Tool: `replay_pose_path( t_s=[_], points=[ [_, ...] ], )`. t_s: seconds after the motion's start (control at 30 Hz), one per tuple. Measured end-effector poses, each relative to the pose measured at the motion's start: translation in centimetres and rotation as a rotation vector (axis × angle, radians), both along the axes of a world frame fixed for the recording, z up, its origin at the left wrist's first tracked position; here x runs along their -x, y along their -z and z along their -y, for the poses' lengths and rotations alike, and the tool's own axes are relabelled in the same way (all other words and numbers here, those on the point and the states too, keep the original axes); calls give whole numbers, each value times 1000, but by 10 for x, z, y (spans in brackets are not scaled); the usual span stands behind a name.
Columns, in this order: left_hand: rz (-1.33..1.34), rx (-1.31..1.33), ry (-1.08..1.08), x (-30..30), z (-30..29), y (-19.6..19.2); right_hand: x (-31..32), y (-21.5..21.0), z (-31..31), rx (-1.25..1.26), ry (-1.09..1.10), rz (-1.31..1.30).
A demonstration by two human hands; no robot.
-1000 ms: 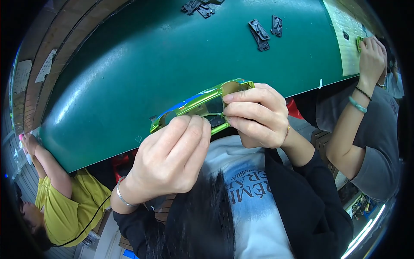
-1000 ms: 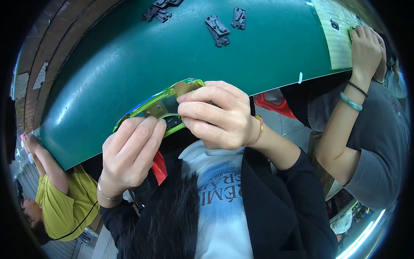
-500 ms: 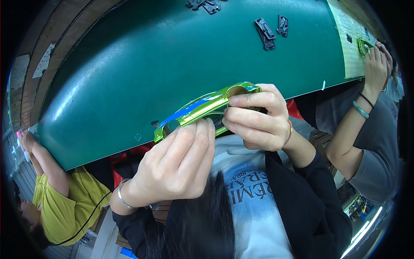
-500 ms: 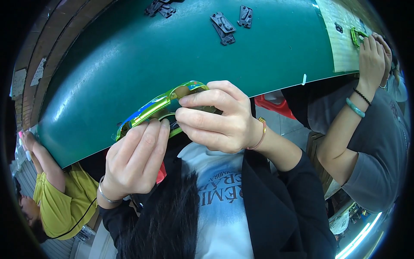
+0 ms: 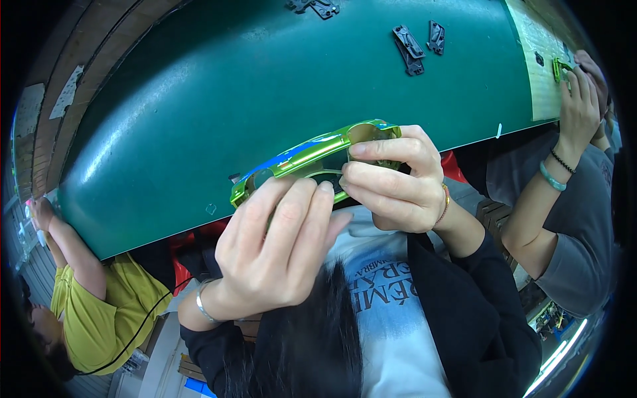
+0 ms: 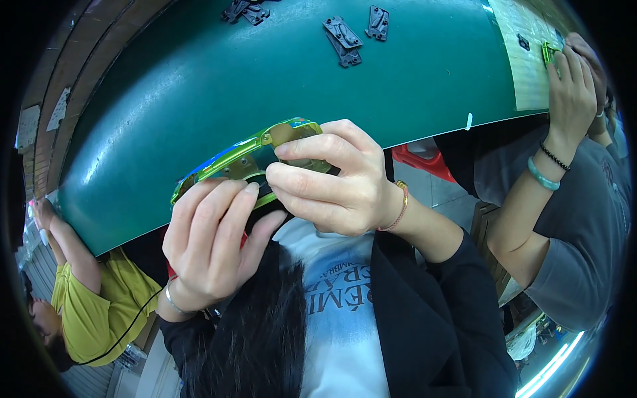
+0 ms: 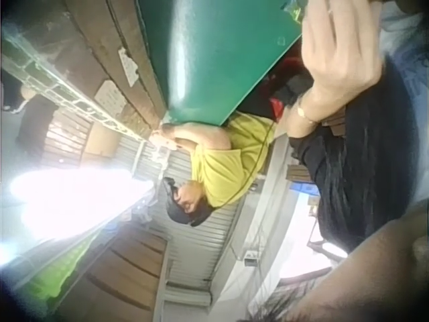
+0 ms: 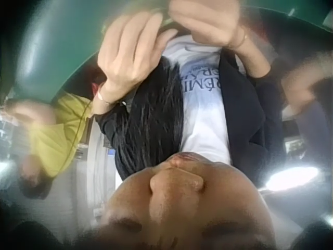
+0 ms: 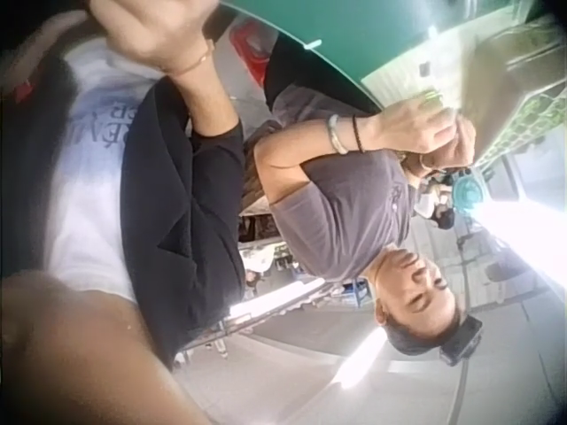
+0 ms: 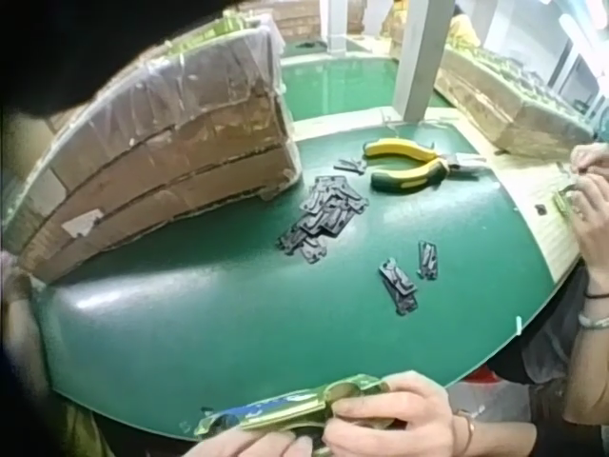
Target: The person assembles toy car models by picking up car frames from a tray, fitting plastic parts into the car bodies by hand, and securing components using pliers.
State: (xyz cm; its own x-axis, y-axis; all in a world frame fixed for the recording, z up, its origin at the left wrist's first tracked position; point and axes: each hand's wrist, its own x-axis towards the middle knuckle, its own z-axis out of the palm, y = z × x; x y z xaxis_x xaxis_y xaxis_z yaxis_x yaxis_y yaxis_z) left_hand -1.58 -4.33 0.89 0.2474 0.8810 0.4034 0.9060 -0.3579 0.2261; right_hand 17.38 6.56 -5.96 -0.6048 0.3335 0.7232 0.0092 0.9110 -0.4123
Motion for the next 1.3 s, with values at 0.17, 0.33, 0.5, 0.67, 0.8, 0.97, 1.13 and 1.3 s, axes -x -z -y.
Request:
replay_pose_path(
  t_s=[0.17,0.33,0.5,0.67,0.8,0.97,1.13,1.3],
  points=[
    [-90,-84,-18,-4,-4,11,2,-2,2,-3,43,-4],
    [-70,-125,105,-5,-15,8,-1,-10,5,62,-32,31],
    [-23,-125,26,1,-12,19,5,-11,7,21,91,87],
    [16,-86,-53,4,-6,15,5,-19,8,-14,161,182],
    [76,-99,-11,7,-7,20,11,-18,15,-4,170,183],
    [17,-189,51,2,-7,23,15,-18,7,61,-47,88],
    [6,-105,-60,8,-4,20,17,-16,2,60,-5,139],
    [-9,-120,-119,5,-5,23,21,-26,11,-43,157,287]
  ],
)
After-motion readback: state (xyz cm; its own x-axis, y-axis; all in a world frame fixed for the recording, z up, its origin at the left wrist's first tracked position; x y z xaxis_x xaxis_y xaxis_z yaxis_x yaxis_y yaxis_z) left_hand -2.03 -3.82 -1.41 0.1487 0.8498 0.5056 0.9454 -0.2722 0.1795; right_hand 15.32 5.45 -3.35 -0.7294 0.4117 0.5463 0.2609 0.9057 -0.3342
